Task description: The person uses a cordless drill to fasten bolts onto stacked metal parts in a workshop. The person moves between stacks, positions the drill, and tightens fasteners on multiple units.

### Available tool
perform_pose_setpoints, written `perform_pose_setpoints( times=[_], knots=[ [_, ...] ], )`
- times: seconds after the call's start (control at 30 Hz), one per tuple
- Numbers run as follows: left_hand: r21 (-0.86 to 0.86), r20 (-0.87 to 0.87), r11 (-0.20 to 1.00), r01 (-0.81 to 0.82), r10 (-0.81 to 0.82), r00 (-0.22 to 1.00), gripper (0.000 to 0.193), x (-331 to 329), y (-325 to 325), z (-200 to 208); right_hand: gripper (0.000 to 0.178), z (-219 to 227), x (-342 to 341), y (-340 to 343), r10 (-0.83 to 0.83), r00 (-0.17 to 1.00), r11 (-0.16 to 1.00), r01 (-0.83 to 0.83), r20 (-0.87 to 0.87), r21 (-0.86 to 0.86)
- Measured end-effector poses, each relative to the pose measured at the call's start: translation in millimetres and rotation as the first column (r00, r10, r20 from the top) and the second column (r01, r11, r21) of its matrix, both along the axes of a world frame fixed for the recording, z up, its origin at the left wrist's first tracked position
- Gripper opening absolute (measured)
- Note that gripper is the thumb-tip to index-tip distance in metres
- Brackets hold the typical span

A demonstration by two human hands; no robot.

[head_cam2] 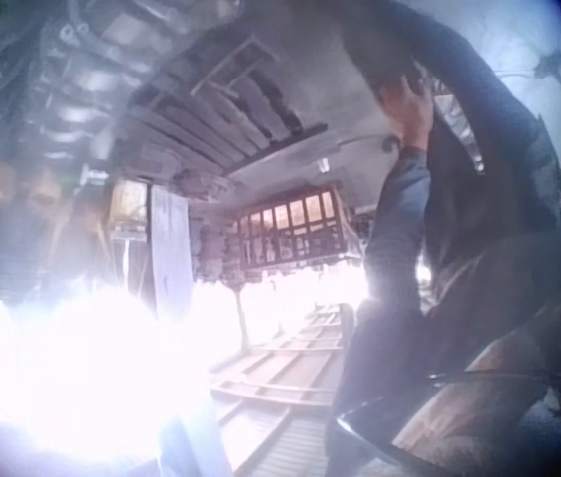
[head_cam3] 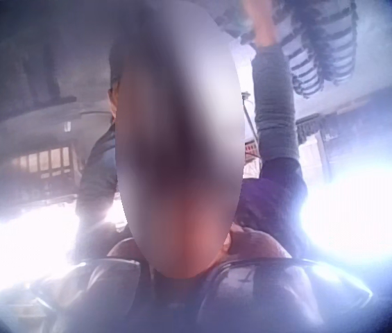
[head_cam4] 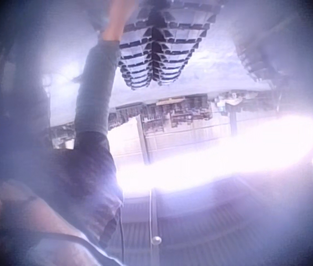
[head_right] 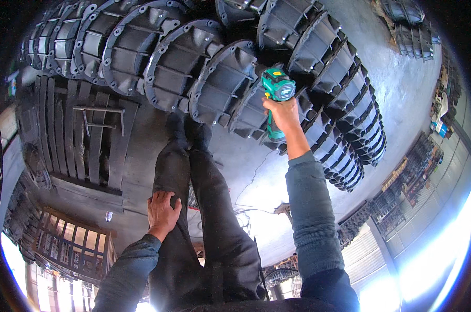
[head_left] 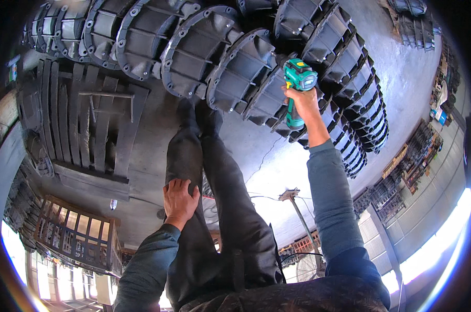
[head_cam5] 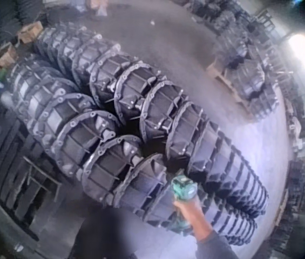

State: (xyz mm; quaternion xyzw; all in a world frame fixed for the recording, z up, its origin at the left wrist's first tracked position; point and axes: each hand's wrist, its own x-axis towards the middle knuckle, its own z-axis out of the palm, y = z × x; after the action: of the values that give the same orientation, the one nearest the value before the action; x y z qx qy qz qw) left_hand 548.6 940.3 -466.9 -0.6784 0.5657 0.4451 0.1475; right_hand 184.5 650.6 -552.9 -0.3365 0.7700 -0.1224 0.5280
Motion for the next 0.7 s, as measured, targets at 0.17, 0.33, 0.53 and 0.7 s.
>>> perform_pose_setpoints(
  times=[0.17, 0.33, 0.53, 0.7],
  knots=[
    [0.011, -0.011, 0.995, -0.103, 0.103, 0.995, 0.03, 3.3, -1.5, 12.8, 0.032, 52.9, -8.4, 51.5, -0.062, 0.98, 0.996, 0.073, 0.188, -0.055],
    [-0.103, 0.02, 0.986, -0.128, 0.131, 0.991, 0.029, 25.9, 0.7, 41.9, 0.032, 64.6, 25.9, 136.9, -0.107, 0.946, 0.994, 0.102, 0.305, 0.03],
    [-0.08, 0.018, 0.997, 0.0, 0.001, 1.0, 0.032, 65.8, 27.6, 37.1, 0.025, 31.9, 71.0, 198.1, -0.041, 0.973, 0.991, 0.01, 0.229, 0.134],
    [0.022, 0.08, 0.99, 0.142, -0.143, 0.986, 0.035, 91.7, 47.5, 11.7, 0.027, 5.1, 89.3, 220.8, -0.228, 0.947, 0.969, 0.198, 0.228, 0.147]
  ],
)
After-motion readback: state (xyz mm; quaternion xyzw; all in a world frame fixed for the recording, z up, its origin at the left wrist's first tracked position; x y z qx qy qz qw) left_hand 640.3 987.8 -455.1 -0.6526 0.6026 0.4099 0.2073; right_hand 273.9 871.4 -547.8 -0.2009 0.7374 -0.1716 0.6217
